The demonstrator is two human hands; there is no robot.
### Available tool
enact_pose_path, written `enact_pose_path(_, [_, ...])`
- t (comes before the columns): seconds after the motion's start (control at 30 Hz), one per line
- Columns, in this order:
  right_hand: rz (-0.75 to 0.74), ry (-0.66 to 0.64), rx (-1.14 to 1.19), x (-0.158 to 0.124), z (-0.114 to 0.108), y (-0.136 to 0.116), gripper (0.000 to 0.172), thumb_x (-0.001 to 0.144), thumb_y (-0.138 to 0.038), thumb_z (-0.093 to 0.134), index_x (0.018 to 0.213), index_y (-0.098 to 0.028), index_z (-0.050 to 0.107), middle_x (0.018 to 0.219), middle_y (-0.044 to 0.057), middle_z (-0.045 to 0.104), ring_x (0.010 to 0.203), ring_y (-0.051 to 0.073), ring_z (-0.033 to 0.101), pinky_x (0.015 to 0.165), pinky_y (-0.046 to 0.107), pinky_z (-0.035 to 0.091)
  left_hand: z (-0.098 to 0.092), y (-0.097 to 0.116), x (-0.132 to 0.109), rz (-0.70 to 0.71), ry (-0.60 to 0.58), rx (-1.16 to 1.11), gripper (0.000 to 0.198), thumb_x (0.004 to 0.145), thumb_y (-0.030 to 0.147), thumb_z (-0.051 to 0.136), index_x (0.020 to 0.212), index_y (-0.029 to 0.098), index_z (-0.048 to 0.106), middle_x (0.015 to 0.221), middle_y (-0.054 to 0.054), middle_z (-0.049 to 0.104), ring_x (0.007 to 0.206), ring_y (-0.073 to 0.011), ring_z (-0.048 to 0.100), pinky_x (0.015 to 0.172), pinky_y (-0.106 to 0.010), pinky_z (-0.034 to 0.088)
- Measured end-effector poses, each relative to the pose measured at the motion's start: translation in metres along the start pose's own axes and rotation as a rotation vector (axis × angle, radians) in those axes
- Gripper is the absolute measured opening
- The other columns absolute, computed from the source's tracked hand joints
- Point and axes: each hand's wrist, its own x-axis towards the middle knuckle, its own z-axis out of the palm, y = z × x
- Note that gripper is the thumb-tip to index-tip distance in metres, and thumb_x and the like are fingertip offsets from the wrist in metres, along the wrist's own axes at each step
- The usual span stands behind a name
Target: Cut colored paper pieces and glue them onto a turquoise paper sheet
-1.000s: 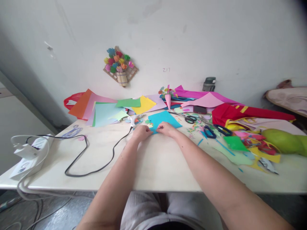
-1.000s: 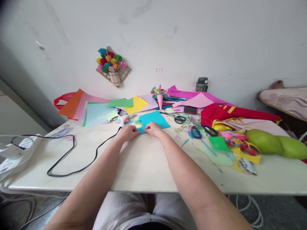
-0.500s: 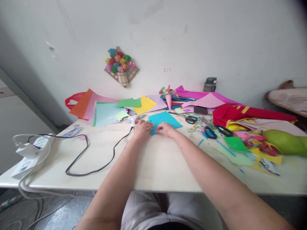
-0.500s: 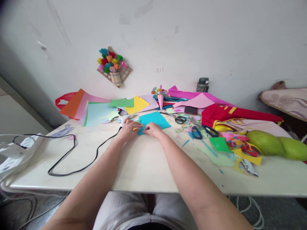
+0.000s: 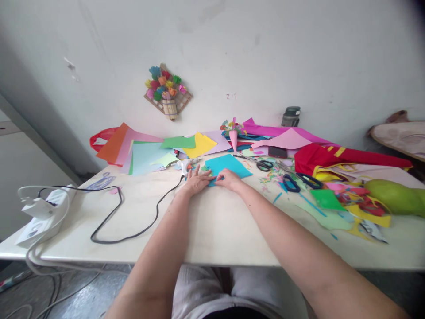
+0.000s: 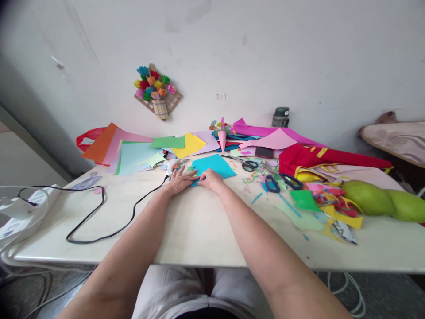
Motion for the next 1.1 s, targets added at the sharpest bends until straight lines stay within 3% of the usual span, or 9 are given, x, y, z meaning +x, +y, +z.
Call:
enact_pose_path(0.17, [-0.029,-0.038,-0.001,0.0,-0.001,0.0,0.014,0.067,-0.031,0.066,0.075,-0.02,0.068,0.091,0.003,0.059,0.078,0.013,0.055,0.068,0.021,0.039,-0.002,0.0,0.0,0.004,-0.025,-0.015,0.042,0.087,0.048,0.024,0.124,0.045,0.044,0.142,0.018,0.024,0.134,-0.0272,-0.008,0.105,-0.053,-0.006])
enact_pose_path(0.4, [-0.029,-0.045,-0.003,0.0,-0.003,0.0,0.013,0.067,-0.03,0.066,0.075,-0.02,0.068,0.092,0.003,0.058,0.078,0.014,0.054,0.068,0.021,0.039,-0.001,0.0,0.0,-0.006,0.007,-0.016,0.043,0.08,0.052,0.037,0.122,0.047,0.045,0.14,0.018,0.028,0.134,-0.029,-0.008,0.105,-0.055,-0.004])
enact_pose_path(0.6, [-0.029,-0.042,0.011,0.002,-0.001,0.002,0.013,0.066,-0.03,0.067,0.073,-0.019,0.068,0.092,0.003,0.059,0.079,0.014,0.054,0.068,0.021,0.039,-0.001,-0.002,-0.001,0.02,0.008,-0.004,0.043,0.08,0.053,0.037,0.122,0.047,0.044,0.142,0.016,0.024,0.134,-0.03,-0.009,0.105,-0.055,-0.003])
enact_pose_path(0.87, [-0.057,-0.042,0.146,0.008,-0.004,0.017,0.008,0.064,-0.013,0.065,0.072,-0.015,0.067,0.068,-0.001,0.061,0.059,0.009,0.049,0.056,0.019,0.036,-0.002,0.001,-0.005,0.052,0.039,0.033,0.042,0.082,0.05,0.035,0.122,0.046,0.045,0.143,0.015,0.023,0.133,-0.0305,-0.009,0.105,-0.054,-0.003])
enact_pose_path(1.1, [-0.028,-0.081,0.22,0.009,-0.003,0.019,0.011,0.062,-0.012,0.064,0.072,-0.015,0.066,0.066,-0.001,0.06,0.057,0.009,0.047,0.052,0.019,0.034,0.003,0.007,-0.001,0.009,0.16,0.078,0.039,0.083,0.054,0.031,0.112,0.045,0.056,0.138,0.016,0.035,0.135,-0.0257,-0.005,0.107,-0.05,-0.003])
